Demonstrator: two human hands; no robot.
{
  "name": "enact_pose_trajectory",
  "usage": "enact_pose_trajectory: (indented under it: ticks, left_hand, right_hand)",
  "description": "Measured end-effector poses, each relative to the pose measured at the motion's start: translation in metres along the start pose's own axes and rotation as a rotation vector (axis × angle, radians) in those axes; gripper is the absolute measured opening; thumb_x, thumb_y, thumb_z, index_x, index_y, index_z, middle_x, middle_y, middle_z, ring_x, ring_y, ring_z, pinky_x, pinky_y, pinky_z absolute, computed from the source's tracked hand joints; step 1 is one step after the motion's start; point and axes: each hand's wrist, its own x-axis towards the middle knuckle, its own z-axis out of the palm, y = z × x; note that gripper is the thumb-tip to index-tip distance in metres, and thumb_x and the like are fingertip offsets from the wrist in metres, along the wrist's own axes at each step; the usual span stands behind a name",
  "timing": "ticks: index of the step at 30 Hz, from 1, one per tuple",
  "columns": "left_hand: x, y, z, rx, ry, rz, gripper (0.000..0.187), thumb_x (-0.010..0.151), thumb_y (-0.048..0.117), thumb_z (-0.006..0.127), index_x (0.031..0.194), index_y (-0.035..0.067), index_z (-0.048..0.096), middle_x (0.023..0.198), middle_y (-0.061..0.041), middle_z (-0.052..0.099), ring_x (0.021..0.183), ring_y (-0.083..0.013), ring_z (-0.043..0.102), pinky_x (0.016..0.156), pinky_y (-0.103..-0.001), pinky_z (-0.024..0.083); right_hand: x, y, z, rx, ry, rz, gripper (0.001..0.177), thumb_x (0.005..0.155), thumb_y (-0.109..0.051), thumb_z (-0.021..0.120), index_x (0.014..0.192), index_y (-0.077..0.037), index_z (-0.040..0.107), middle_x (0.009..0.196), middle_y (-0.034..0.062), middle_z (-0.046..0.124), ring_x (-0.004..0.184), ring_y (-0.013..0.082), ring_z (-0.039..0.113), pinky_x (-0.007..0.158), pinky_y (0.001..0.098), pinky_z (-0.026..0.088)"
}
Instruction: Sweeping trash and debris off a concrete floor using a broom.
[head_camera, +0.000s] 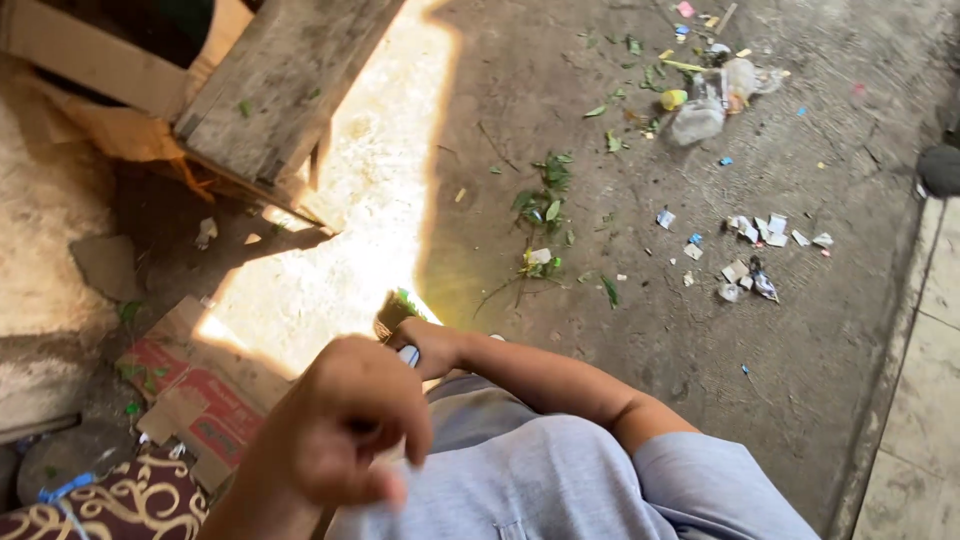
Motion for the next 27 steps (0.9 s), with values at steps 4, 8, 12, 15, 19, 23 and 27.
enact_pose_trajectory:
  ticks: [4, 8, 12, 15, 19, 23, 27]
  left_hand:
    - [0.020, -0.053, 0.015, -0.028, -0.015, 0.026, 0.054, 0.100, 0.057, 0.062, 0.070, 0.012, 0.064, 0.062, 0.003, 0.058, 0.052, -0.0094, 0.055, 0.050, -0.026, 0.038]
    - [0.042, -0.108, 0.030, -0.157, 0.025, -0.060, 0.059, 0.101, 0.059, 0.061, 0.069, 0.010, 0.063, 0.063, -0.001, 0.059, 0.055, -0.0119, 0.056, 0.052, -0.027, 0.040]
    - [0.058, -0.131, 0.034, -0.242, 0.043, -0.062, 0.065, 0.102, 0.061, 0.059, 0.065, 0.007, 0.061, 0.061, -0.002, 0.053, 0.057, -0.0147, 0.051, 0.055, -0.030, 0.038]
    - [0.079, -0.072, 0.002, -0.175, 0.034, 0.122, 0.069, 0.099, 0.067, 0.056, 0.061, 0.009, 0.055, 0.055, -0.002, 0.052, 0.055, -0.0180, 0.052, 0.056, -0.033, 0.039]
    - [0.090, -0.026, -0.047, -0.155, 0.031, 0.364, 0.054, 0.100, 0.039, 0.055, 0.052, 0.013, 0.054, 0.047, 0.002, 0.051, 0.044, -0.0151, 0.054, 0.052, -0.032, 0.050]
    - [0.130, -0.010, -0.082, 0.111, -0.217, 0.360, 0.051, 0.100, 0.040, 0.056, 0.059, 0.010, 0.059, 0.051, 0.000, 0.050, 0.048, -0.0179, 0.055, 0.053, -0.034, 0.043]
    - [0.163, -0.103, -0.141, 0.141, -0.280, 0.153, 0.056, 0.099, 0.059, 0.062, 0.067, 0.013, 0.065, 0.058, 0.001, 0.057, 0.049, -0.0133, 0.055, 0.053, -0.029, 0.040]
  right_hand:
    - [-0.053, 0.059, -0.047, -0.097, -0.003, 0.174, 0.012, 0.070, -0.014, 0.067, 0.074, -0.003, 0.064, 0.068, 0.0173, 0.064, 0.059, 0.0292, 0.058, 0.058, 0.0414, 0.046]
    - [-0.103, 0.073, -0.110, -0.278, 0.111, 0.321, 0.009, 0.070, -0.013, 0.067, 0.070, -0.005, 0.064, 0.067, 0.0177, 0.063, 0.058, 0.0340, 0.057, 0.056, 0.0448, 0.045]
    - [-0.125, 0.063, -0.146, -0.524, 0.251, 0.447, 0.009, 0.065, -0.012, 0.067, 0.064, -0.005, 0.060, 0.066, 0.0192, 0.061, 0.063, 0.0417, 0.056, 0.056, 0.0478, 0.044]
    - [-0.093, 0.022, -0.160, -0.566, 0.291, 0.360, 0.012, 0.066, -0.014, 0.069, 0.064, -0.006, 0.060, 0.067, 0.0193, 0.060, 0.066, 0.0427, 0.056, 0.057, 0.0485, 0.043]
    - [-0.003, -0.020, -0.149, -0.450, 0.246, 0.177, 0.013, 0.069, -0.019, 0.071, 0.066, -0.009, 0.063, 0.066, 0.0172, 0.061, 0.062, 0.0408, 0.057, 0.056, 0.0482, 0.044]
    - [0.080, 0.009, -0.159, -0.367, 0.187, 0.031, 0.018, 0.067, -0.021, 0.074, 0.074, -0.008, 0.064, 0.070, 0.0145, 0.064, 0.067, 0.0368, 0.061, 0.062, 0.0452, 0.046]
    - [0.128, 0.089, -0.203, -0.163, 0.256, -0.051, 0.027, 0.061, -0.021, 0.074, 0.084, -0.008, 0.068, 0.075, 0.0119, 0.067, 0.064, 0.0278, 0.063, 0.061, 0.0404, 0.049]
